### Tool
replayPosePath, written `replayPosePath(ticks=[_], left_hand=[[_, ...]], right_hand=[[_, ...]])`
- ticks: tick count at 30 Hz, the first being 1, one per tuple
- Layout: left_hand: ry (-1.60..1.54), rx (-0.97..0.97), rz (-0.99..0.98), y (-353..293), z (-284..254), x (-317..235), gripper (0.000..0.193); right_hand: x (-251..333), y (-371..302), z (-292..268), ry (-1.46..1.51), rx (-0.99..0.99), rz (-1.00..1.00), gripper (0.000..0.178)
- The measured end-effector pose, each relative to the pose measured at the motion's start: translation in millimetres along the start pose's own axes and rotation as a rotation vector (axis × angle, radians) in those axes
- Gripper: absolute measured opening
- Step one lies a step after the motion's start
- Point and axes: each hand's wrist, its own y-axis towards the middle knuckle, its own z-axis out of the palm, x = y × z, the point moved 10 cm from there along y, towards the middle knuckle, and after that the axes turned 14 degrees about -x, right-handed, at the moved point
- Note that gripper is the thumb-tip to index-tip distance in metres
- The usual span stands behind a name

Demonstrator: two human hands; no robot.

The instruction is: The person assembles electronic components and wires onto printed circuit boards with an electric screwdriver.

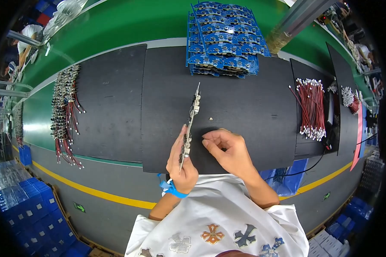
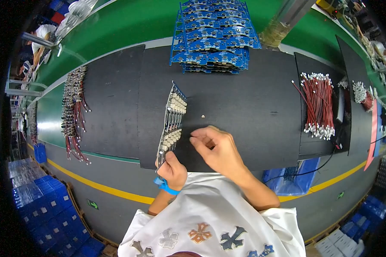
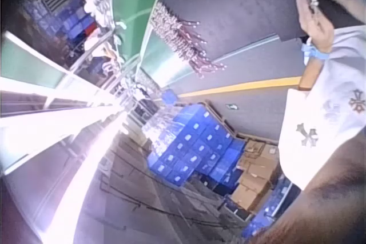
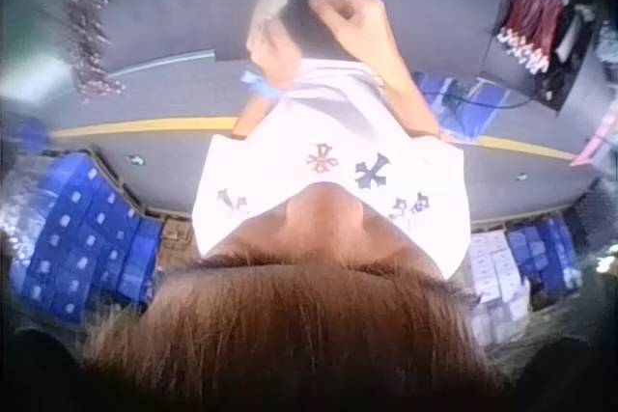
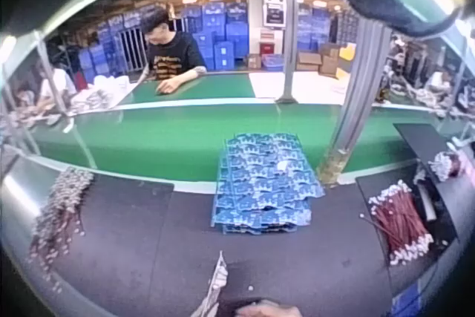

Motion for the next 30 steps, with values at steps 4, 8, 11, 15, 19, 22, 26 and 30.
replayPosePath(ticks=[4, 8, 11, 15, 19, 22, 26, 30], left_hand=[[-0.067, 0.011, -0.009, -1, 3, 1, 0.036], [-0.089, 0.009, 0.019, -5, 8, 3, 0.037], [-0.061, -0.050, 0.058, 4, 9, -12, 0.033], [0.009, -0.121, 0.204, 8, 5, -28, 0.030], [0.413, -0.223, -0.436, -14, -26, 39, 0.031], [0.053, -0.484, -0.301, 11, -41, 24, 0.028], [-0.449, -0.545, -0.316, 19, -48, 23, 0.025], [-0.465, -0.509, -0.409, 14, -52, 29, 0.035]], right_hand=[[38, -9, 16, 0.546, 0.132, 0.114, 0.006], [49, -14, 26, 0.703, 0.291, 0.206, 0.012], [38, -19, 29, 0.695, 0.320, 0.329, 0.012], [34, -23, 24, 0.680, 0.381, 0.391, 0.014], [3, -11, -1, 0.354, 0.180, 0.296, 0.012], [-12, 8, -25, -0.025, -0.063, 0.021, 0.009], [-5, 11, -25, -0.284, -0.111, -0.214, 0.011], [27, 10, -17, -0.488, -0.224, -0.595, 0.020]])
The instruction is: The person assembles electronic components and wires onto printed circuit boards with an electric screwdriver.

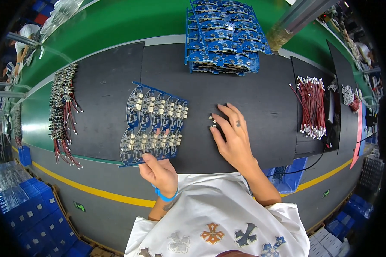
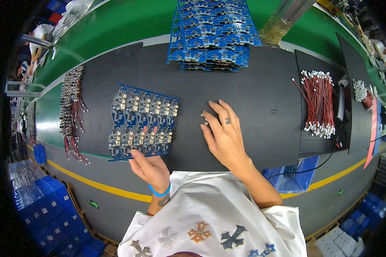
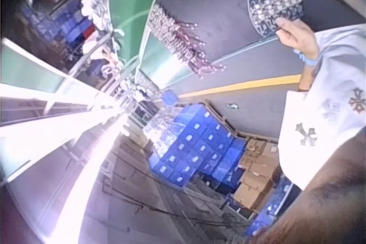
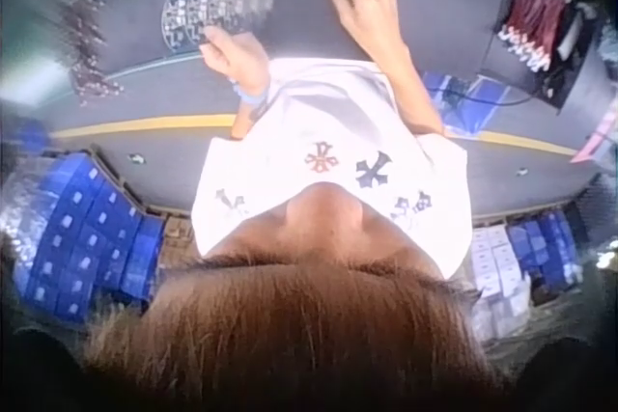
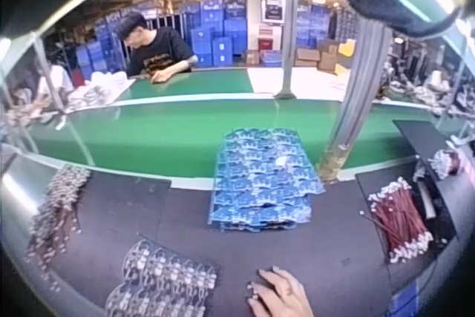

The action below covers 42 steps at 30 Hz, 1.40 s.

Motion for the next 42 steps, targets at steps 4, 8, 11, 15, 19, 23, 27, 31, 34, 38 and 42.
replayPosePath(ticks=[4, 8, 11, 15, 19, 23, 27, 31, 34, 38, 42], left_hand=[[-0.178, 0.067, -0.116, -6, 15, -3, 0.036], [-0.212, 0.033, -0.175, -11, -5, 7, 0.037], [-0.297, 0.153, -0.204, -18, 4, 5, 0.039], [-0.441, 0.099, -0.191, -24, 6, 2, 0.056], [0.095, 0.217, -0.091, -29, 10, 3, 0.041], [0.209, 0.190, 0.053, -28, 7, -6, 0.033], [0.268, 0.333, 0.466, -37, 22, -28, 0.018], [0.307, 0.348, 0.499, -36, 25, -27, 0.021], [0.385, 0.425, 0.518, -36, 32, -28, 0.020], [0.270, 0.441, 0.560, -36, 28, -29, 0.030], [0.559, 0.404, 0.457, -21, 22, -23, 0.021]], right_hand=[[13, -2, 11, 0.023, 0.057, -0.070, 0.023], [9, 3, -6, 0.225, -0.137, 0.070, 0.014], [-26, -28, 38, 0.646, 0.183, 0.691, 0.014], [-17, -38, 50, 0.834, 0.252, 0.870, 0.016], [-11, -38, 47, 0.905, 0.145, 0.901, 0.015], [-10, -41, 49, 0.880, 0.191, 0.878, 0.012], [-13, -48, 54, 0.838, 0.249, 0.875, 0.013], [-14, -46, 54, 0.777, 0.288, 0.903, 0.014], [-13, -45, 51, 0.772, 0.330, 0.913, 0.016], [-15, -40, 42, 0.607, 0.398, 0.842, 0.020], [-21, -33, 35, 0.541, 0.337, 0.721, 0.016]])
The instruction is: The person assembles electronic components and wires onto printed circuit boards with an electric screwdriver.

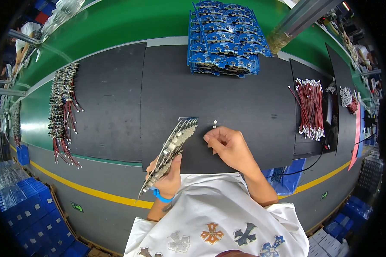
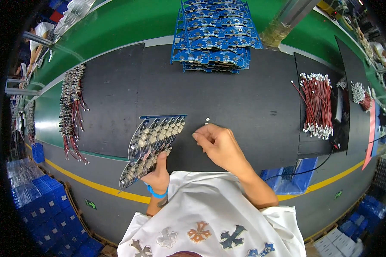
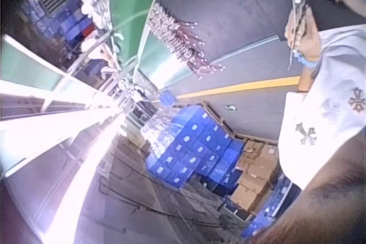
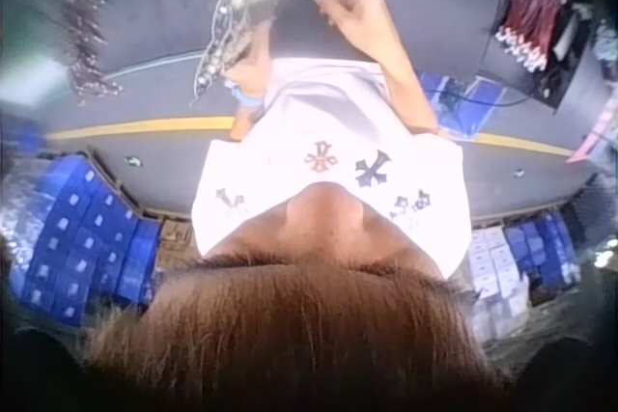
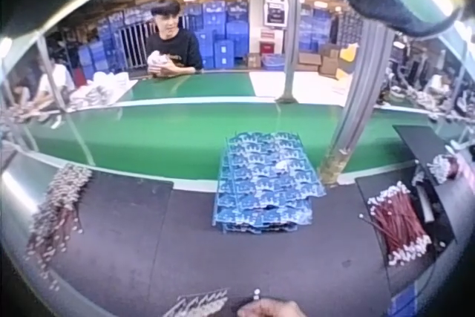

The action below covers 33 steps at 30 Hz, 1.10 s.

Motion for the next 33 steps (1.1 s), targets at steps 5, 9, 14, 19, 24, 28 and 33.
replayPosePath(ticks=[5, 9, 14, 19, 24, 28, 33], left_hand=[[-0.324, -0.075, -0.063, 2, 5, -4, 0.020], [-0.285, 0.045, -0.048, -2, 16, -7, 0.022], [-0.285, -0.078, 0.166, 1, 11, -25, 0.015], [-0.149, -0.022, 0.203, 6, 11, -25, 0.015], [-0.127, -0.143, -0.148, 2, -7, 21, 0.017], [-0.257, -0.202, -0.010, 2, -6, 5, 0.016], [-0.205, 0.074, 0.060, 6, 19, -15, 0.022]], right_hand=[[25, 2, -6, -0.118, -0.207, -0.289, 0.011], [16, 0, 11, 0.272, -0.079, -0.067, 0.013], [-1, -1, 27, 0.443, 0.060, 0.189, 0.016], [-8, -3, 25, 0.357, 0.073, 0.232, 0.018], [-16, -1, 13, 0.226, 0.004, 0.191, 0.016], [14, 1, 6, 0.196, -0.115, -0.060, 0.014], [24, -3, 20, 0.467, 0.005, 0.068, 0.012]])
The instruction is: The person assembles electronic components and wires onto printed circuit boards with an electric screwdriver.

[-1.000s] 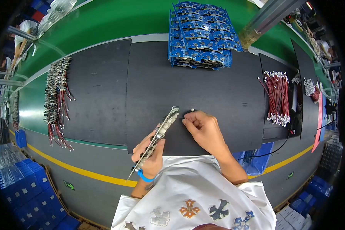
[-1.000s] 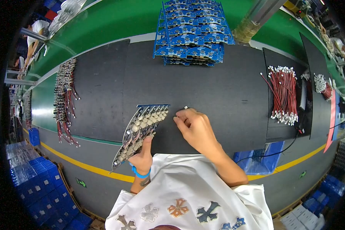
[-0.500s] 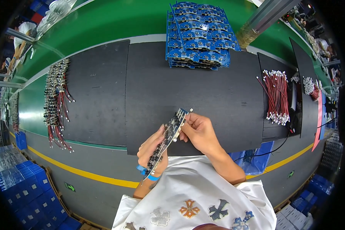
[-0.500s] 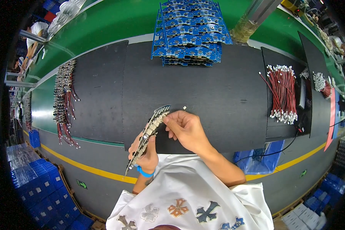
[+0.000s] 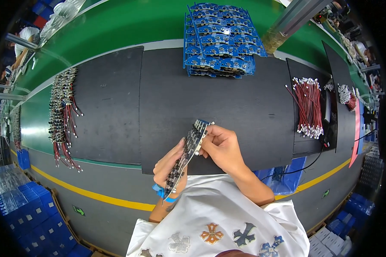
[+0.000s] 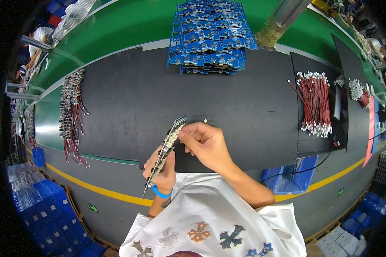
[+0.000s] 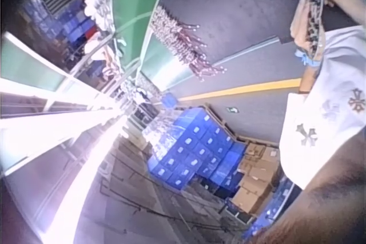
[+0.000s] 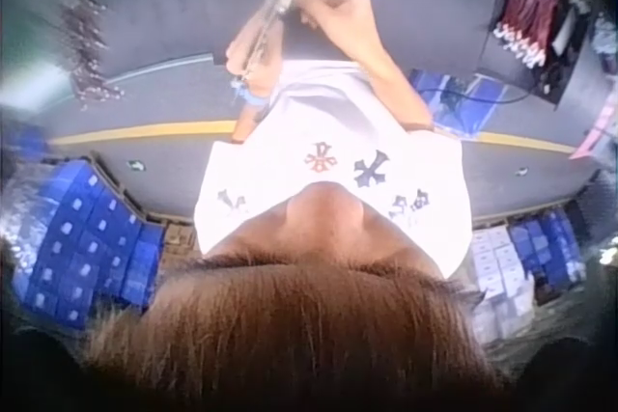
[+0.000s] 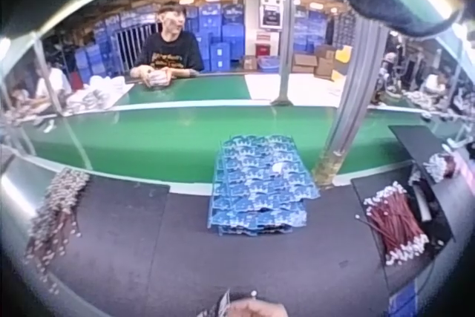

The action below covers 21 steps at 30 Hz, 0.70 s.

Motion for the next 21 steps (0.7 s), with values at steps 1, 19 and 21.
replayPosePath(ticks=[1, 19, 21], left_hand=[[-0.026, 0.003, 0.006, 0, 1, -1, 0.024], [0.080, -0.020, -0.007, -1, -7, 9, 0.023], [0.104, 0.015, 0.011, 1, -2, 3, 0.024]], right_hand=[[-2, 0, 0, 0.018, 0.002, 0.022, 0.012], [11, 4, -16, -0.277, -0.115, -0.250, 0.011], [10, -3, 1, 0.054, 0.036, -0.065, 0.009]])
